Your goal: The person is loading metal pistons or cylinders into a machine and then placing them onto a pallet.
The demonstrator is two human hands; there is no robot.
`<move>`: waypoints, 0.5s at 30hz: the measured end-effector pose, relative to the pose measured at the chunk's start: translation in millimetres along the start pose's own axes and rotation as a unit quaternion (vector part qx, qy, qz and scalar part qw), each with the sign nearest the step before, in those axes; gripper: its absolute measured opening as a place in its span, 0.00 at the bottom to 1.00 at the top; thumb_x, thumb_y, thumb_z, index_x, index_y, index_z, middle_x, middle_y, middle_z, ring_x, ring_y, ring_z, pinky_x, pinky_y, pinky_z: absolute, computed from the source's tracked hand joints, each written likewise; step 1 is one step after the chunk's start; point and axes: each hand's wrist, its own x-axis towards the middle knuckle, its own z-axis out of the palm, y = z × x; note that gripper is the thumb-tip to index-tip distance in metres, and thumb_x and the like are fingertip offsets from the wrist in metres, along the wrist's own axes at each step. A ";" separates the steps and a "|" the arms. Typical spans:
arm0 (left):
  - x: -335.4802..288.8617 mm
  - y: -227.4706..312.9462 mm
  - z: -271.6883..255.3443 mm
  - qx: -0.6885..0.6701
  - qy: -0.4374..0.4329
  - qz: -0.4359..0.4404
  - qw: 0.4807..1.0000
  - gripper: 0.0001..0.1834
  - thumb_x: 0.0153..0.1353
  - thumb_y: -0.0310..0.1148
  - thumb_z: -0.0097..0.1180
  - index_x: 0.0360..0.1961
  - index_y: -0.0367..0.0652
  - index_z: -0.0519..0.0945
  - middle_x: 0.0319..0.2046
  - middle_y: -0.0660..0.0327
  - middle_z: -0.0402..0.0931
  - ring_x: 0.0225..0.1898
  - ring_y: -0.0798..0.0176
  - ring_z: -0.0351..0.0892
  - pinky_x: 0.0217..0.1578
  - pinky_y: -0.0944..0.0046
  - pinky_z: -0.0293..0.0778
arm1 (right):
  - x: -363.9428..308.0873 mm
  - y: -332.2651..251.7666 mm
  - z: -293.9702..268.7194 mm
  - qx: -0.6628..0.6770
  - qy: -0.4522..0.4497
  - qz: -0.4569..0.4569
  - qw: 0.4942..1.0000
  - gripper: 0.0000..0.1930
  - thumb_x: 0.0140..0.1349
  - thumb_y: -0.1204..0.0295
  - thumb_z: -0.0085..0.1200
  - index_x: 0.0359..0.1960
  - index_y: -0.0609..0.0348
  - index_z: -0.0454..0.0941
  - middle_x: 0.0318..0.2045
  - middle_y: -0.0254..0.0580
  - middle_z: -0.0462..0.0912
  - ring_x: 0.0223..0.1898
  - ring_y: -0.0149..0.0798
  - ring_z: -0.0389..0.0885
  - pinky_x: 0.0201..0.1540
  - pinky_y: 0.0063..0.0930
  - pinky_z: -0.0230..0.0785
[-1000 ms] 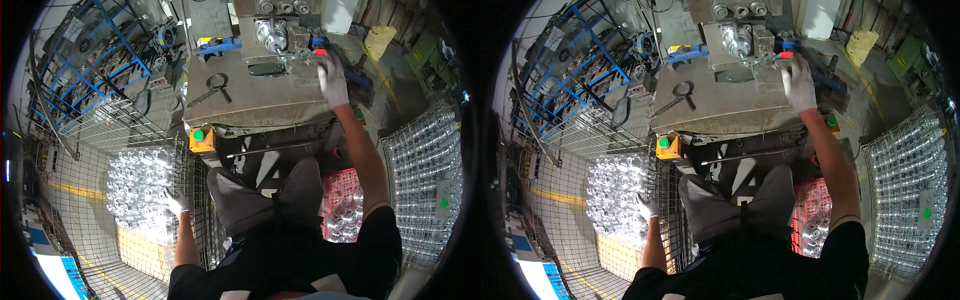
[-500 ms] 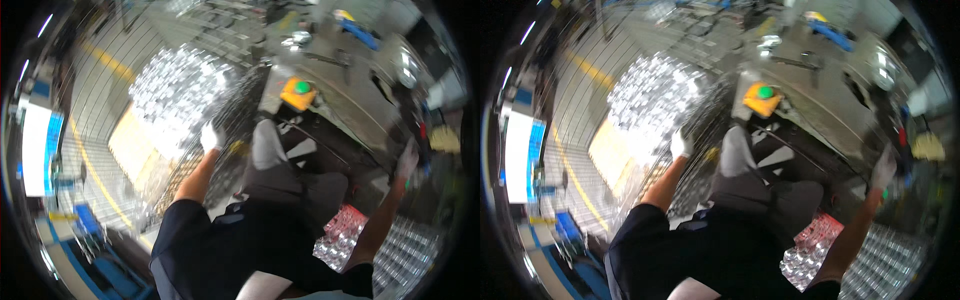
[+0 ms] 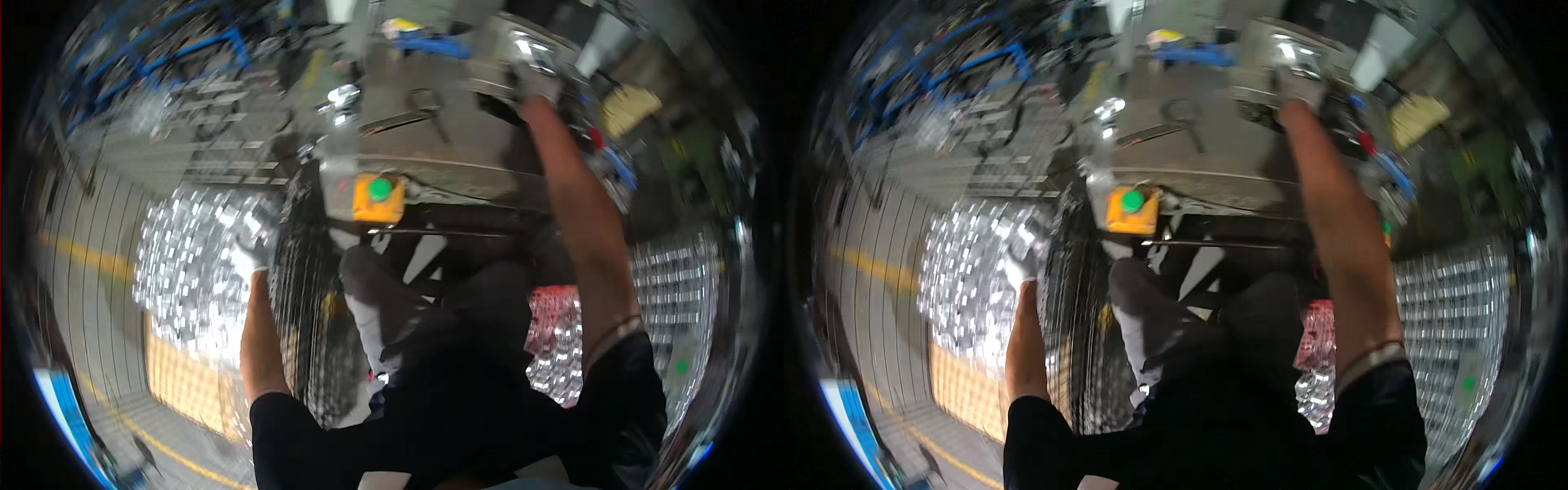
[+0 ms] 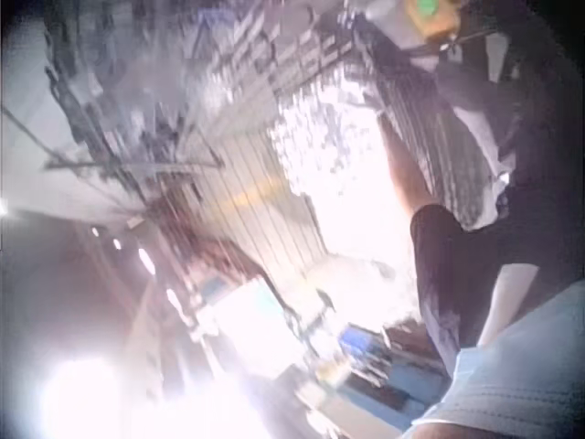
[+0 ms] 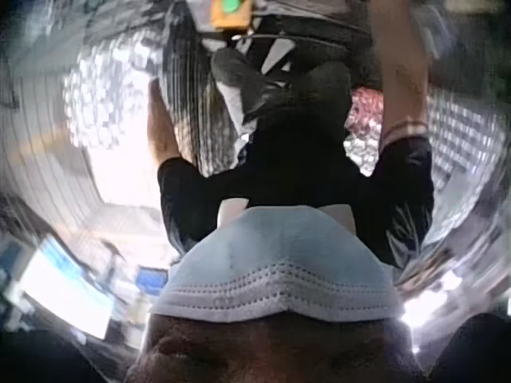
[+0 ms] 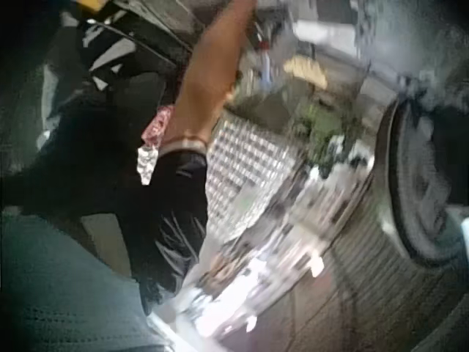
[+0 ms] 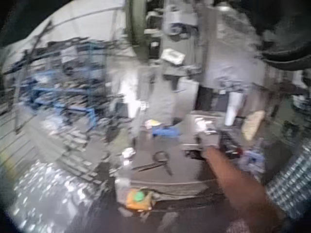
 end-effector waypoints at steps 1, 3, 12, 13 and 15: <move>6.3 -24.6 -7.6 0.052 0.002 -0.019 0.998 0.41 0.42 0.51 0.64 0.57 0.45 0.66 0.44 0.43 0.74 0.44 0.42 0.75 0.44 0.50 0.72 | -37.1 -60.3 9.8 0.172 -0.066 0.208 0.960 0.26 0.54 0.57 0.53 0.52 0.54 0.66 0.47 0.36 0.74 0.44 0.40 0.72 0.48 0.33 0.66; 37.7 42.4 19.4 -0.041 -0.124 -0.053 0.990 0.43 0.43 0.52 0.62 0.60 0.50 0.62 0.55 0.45 0.64 0.52 0.42 0.69 0.50 0.48 0.67 | 7.9 6.0 -25.9 -0.131 0.041 0.149 0.979 0.22 0.56 0.58 0.50 0.50 0.54 0.66 0.45 0.34 0.75 0.42 0.41 0.73 0.45 0.33 0.67; 106.7 23.7 125.7 -0.355 -0.145 -0.146 0.912 0.40 0.42 0.48 0.65 0.57 0.45 0.65 0.49 0.54 0.69 0.51 0.54 0.68 0.50 0.57 0.68 | -147.6 -101.5 -73.0 0.302 0.072 0.065 0.948 0.38 0.44 0.71 0.65 0.55 0.66 0.54 0.40 0.42 0.75 0.45 0.32 0.74 0.45 0.24 0.67; 134.0 -22.3 131.7 -0.589 -0.079 -0.219 0.774 0.38 0.42 0.46 0.65 0.54 0.42 0.67 0.44 0.55 0.73 0.47 0.57 0.71 0.48 0.59 0.69 | -166.1 -132.1 -89.9 0.289 0.023 0.044 0.956 0.39 0.44 0.73 0.65 0.55 0.67 0.53 0.42 0.43 0.73 0.45 0.32 0.73 0.47 0.25 0.67; 149.9 -29.0 133.6 -0.227 -0.004 0.008 0.974 0.34 0.44 0.42 0.66 0.50 0.36 0.69 0.40 0.55 0.73 0.41 0.59 0.72 0.47 0.60 0.68 | -184.0 -129.2 -115.3 0.258 0.002 0.023 0.966 0.40 0.44 0.74 0.65 0.55 0.68 0.52 0.44 0.44 0.71 0.46 0.32 0.73 0.48 0.26 0.66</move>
